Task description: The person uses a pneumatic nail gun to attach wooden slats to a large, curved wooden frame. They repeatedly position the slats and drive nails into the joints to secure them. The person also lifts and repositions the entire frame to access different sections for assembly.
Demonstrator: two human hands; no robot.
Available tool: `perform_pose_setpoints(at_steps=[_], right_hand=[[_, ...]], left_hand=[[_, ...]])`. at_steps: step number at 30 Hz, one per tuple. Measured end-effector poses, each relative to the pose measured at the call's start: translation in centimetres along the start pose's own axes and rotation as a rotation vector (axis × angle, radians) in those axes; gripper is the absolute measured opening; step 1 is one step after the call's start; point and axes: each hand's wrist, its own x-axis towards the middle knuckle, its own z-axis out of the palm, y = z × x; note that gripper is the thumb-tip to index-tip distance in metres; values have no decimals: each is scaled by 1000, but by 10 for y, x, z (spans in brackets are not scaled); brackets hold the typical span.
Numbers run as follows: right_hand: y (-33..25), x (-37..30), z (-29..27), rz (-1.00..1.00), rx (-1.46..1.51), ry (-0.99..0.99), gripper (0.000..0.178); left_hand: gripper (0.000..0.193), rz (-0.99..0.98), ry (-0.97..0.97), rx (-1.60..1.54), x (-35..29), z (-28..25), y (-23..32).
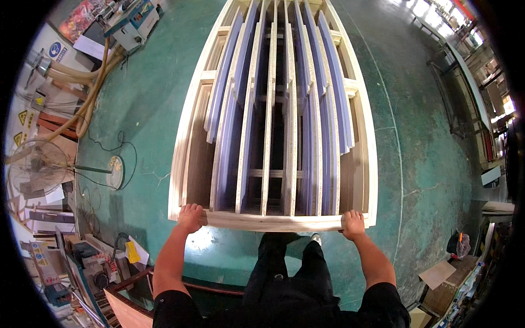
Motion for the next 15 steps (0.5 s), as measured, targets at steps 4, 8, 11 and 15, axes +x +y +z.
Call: perform_pose_setpoints(at_steps=[4,8,11,15], right_hand=[[0,-16,16,11,-23,12,76],[-13,-12,17,7,-34,49,77],[-14,-18,30,16,-60,59,79],[-17,-21,44,23,-40,87,80]], left_hand=[[54,22,34,-27,1,32,-5],[53,34,81,-24,5,59,-16],[51,22,110,-47,2,68,-13],[51,0,178,-67,-3,84,-14]])
